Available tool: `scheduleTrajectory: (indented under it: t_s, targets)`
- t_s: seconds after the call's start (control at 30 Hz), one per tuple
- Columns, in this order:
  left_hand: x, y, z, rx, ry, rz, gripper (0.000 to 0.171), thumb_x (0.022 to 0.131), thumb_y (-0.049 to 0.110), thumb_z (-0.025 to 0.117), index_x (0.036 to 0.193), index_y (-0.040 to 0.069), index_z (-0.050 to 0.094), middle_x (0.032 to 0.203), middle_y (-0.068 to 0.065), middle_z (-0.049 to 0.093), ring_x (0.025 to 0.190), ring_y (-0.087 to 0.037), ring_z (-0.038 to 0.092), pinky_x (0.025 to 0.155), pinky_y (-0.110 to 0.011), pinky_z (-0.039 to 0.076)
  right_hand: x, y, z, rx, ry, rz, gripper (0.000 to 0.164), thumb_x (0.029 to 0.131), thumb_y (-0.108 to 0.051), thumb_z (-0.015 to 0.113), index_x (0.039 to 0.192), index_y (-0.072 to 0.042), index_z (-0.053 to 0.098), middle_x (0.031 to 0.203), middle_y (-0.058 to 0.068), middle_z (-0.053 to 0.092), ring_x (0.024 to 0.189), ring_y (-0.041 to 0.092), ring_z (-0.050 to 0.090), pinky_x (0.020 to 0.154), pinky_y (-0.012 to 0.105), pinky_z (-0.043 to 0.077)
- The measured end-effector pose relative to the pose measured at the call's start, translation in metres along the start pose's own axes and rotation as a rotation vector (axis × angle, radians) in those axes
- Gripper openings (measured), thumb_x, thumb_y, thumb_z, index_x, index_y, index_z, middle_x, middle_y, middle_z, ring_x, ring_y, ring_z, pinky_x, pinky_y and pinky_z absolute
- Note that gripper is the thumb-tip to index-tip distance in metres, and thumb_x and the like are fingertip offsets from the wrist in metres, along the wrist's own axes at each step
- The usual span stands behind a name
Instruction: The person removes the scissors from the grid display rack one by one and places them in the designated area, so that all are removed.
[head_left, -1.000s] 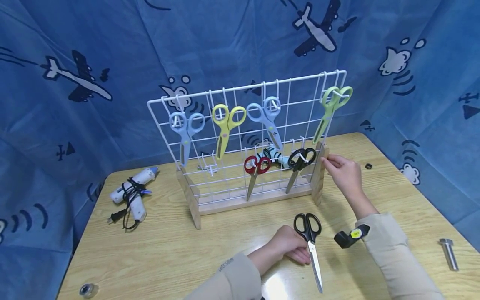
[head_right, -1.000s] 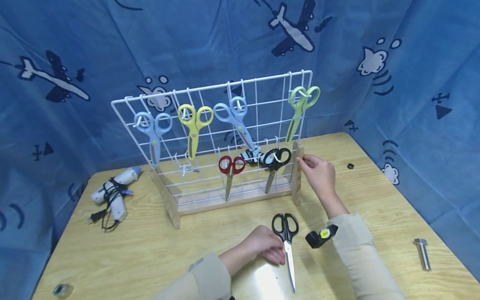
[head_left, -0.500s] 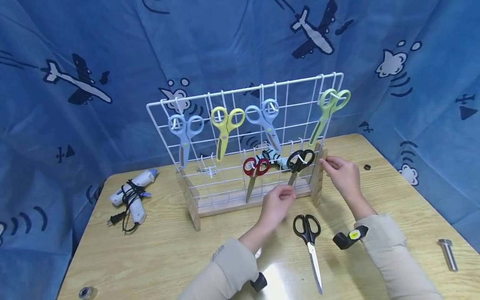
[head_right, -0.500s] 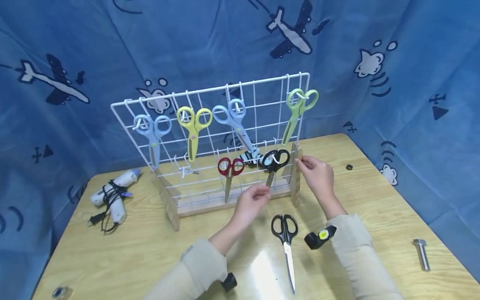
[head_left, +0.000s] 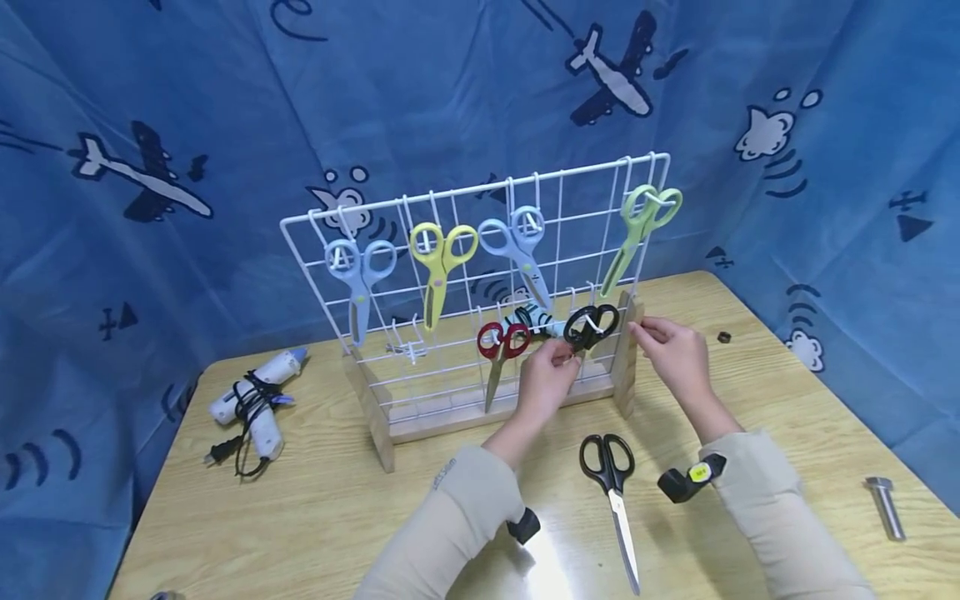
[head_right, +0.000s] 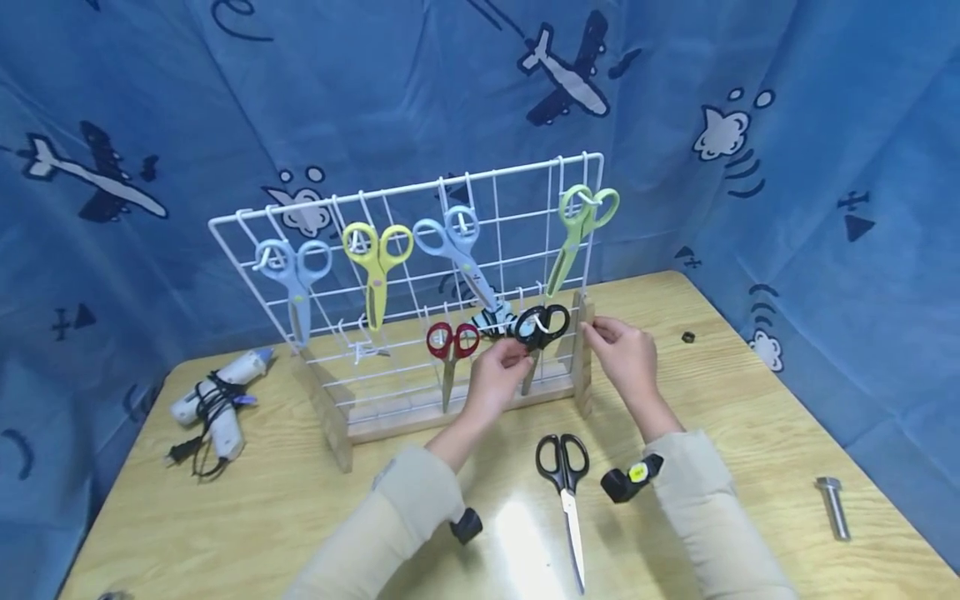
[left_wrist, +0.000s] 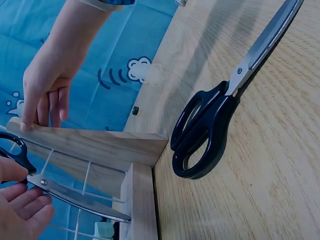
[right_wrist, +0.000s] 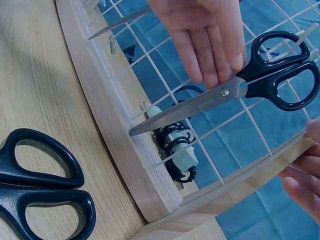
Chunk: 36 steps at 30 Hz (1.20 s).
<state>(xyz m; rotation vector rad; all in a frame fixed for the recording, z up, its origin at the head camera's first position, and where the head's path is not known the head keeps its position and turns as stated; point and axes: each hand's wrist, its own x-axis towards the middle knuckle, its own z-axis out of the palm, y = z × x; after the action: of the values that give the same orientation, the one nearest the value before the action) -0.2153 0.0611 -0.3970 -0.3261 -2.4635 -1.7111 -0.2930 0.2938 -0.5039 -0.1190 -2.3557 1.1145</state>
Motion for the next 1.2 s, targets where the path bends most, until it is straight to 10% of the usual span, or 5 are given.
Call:
scheduleTrajectory:
  t_s: [0.3,0.67,1.03,1.2]
  targets:
    - [0.005,-0.001,0.005,0.047,0.018,0.021,0.014,0.075,0.014,0.061,0.086,0.006,0.061,0.080,-0.005,0.064,0.070,-0.012,0.059,0.060,-0.015,0.046,-0.031,-0.114,-0.050,0.059,-0.077,-0.012,0.047,0.077,-0.043,0.056,0.095,0.000,0.062,0.086,0.019,0.062,0.061,0.022,0.063,0.048,0.031,0.050]
    - [0.000,-0.001,0.008,-0.016,-0.004,0.088,0.012,0.074,0.012,0.063,0.084,0.006,0.061,0.079,-0.005,0.065,0.071,-0.010,0.059,0.064,-0.013,0.046,-0.021,-0.081,-0.037,0.080,-0.076,0.018,0.038,0.076,-0.039,0.059,0.097,-0.007,0.063,0.087,0.013,0.064,0.059,0.014,0.062,0.045,0.036,0.048]
    - [-0.020,0.014,-0.004,-0.109,-0.092,0.123,0.011,0.075,0.011,0.062,0.084,0.005,0.061,0.079,-0.006,0.064,0.068,-0.006,0.058,0.063,-0.013,0.047,-0.039,-0.133,-0.056,-0.008,-0.073,-0.028,0.035,0.082,-0.027,0.054,0.096,0.004,0.061,0.085,0.019,0.061,0.064,0.024,0.062,0.048,0.006,0.043]
    - [-0.032,0.018,-0.013,-0.153,-0.141,0.103,0.012,0.075,0.010,0.062,0.085,0.004,0.061,0.080,-0.007,0.064,0.068,-0.006,0.058,0.063,-0.014,0.048,-0.027,-0.098,-0.042,0.003,-0.046,-0.026,0.038,0.080,-0.035,0.055,0.096,-0.002,0.062,0.086,0.018,0.062,0.062,0.022,0.063,0.045,0.027,0.049]
